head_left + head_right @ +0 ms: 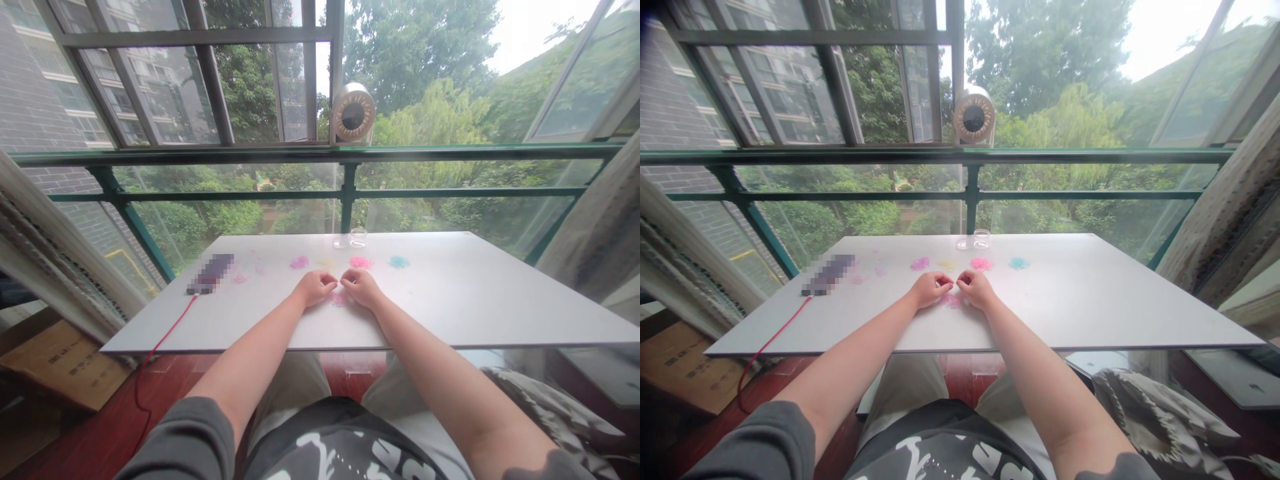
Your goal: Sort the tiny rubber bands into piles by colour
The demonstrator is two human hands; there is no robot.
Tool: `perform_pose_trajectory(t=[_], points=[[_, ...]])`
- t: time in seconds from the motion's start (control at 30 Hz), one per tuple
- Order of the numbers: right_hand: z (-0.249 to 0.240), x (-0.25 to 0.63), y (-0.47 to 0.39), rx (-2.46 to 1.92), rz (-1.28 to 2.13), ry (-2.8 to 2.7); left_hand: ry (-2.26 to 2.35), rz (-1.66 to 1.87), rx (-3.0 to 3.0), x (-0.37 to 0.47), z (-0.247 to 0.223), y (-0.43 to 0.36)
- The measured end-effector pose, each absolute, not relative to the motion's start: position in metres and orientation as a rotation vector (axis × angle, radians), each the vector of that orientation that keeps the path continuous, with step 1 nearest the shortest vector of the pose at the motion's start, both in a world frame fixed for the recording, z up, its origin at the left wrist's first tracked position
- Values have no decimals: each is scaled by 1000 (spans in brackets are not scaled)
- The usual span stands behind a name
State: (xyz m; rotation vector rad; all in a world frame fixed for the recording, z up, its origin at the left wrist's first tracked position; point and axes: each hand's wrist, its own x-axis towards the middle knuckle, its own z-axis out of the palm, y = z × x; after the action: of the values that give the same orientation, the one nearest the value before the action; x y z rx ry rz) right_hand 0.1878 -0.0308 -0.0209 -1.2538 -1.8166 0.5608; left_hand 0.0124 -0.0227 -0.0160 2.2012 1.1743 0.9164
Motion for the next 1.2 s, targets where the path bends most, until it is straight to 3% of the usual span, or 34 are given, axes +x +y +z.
perform_pose_trajectory(t=[1.2], points=[[-24, 192, -28, -1293, 502, -1726, 1252, 968, 2140, 9, -13, -21]])
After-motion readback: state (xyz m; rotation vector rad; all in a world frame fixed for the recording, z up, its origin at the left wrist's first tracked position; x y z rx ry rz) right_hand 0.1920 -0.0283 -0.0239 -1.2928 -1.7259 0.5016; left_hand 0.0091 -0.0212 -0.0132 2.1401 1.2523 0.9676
